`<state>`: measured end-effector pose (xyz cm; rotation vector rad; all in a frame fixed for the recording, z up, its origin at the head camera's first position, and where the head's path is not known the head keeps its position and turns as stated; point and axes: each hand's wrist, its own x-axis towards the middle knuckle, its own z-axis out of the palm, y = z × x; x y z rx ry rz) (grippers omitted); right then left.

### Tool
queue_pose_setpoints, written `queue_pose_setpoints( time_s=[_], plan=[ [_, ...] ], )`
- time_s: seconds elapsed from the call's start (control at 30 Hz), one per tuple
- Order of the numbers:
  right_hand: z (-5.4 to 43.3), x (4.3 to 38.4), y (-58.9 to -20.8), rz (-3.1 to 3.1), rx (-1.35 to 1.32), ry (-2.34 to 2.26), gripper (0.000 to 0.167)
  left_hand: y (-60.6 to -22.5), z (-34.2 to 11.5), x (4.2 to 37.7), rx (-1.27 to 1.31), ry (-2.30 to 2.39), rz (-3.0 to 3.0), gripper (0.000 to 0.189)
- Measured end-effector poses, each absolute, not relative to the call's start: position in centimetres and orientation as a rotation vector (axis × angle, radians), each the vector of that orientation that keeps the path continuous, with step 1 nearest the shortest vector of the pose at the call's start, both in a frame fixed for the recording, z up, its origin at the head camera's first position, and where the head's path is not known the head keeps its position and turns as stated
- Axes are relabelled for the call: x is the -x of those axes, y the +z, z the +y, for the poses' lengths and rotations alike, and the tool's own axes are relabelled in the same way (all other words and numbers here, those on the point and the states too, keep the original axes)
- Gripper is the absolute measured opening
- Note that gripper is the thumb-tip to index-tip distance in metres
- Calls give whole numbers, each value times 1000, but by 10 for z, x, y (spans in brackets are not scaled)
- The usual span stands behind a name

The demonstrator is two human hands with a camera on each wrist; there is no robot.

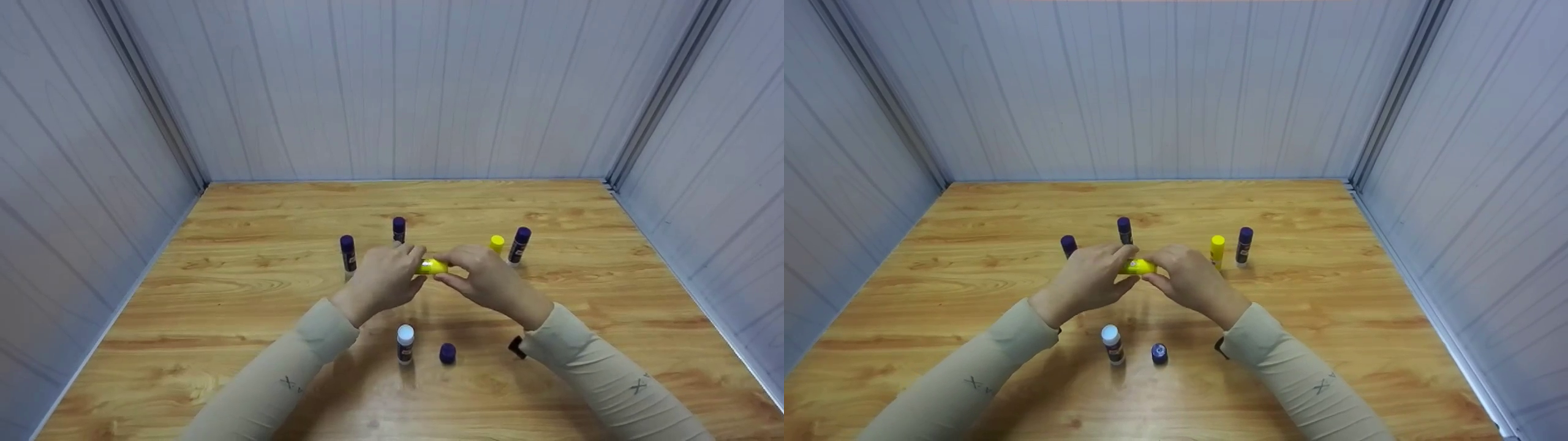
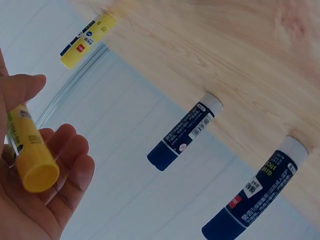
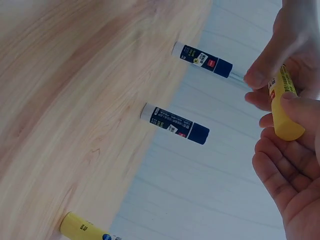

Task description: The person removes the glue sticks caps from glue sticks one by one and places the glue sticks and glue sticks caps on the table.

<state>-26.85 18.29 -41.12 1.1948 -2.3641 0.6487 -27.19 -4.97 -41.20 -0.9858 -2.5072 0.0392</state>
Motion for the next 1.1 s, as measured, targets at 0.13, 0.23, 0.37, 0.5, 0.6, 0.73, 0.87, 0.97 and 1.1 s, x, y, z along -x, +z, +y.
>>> queue_pose_setpoints(
  time_s=[0.13,0.23,0.37,0.5,0.6,0.73,0.87,0.97,1.1],
  plan=[
    [180,266,-408,-2353,-1212,694,28,-416,-47,274,913,198,-2388,21],
    [179,265,-407,-2338,-1230,723,28,-419,-45,275,859,280,-2290,23],
    [178,265,-406,-2325,-1243,745,27,-421,-45,275,808,322,-2207,33],
    [177,264,-406,-2323,-1247,752,26,-422,-45,274,786,307,-2187,34],
    [177,264,-405,-2311,-1263,748,27,-422,-45,273,782,283,-2192,31],
    [178,266,-407,-2289,-1285,738,28,-421,-45,272,795,242,-2234,27],
    [178,267,-408,-2280,-1299,724,28,-419,-44,271,826,170,-2303,24],
    [179,266,-408,-2280,-1305,716,27,-418,-45,270,854,108,-2352,20],
    [179,265,-409,-2288,-1321,726,25,-418,-47,270,897,41,-2413,17]
  ],
)
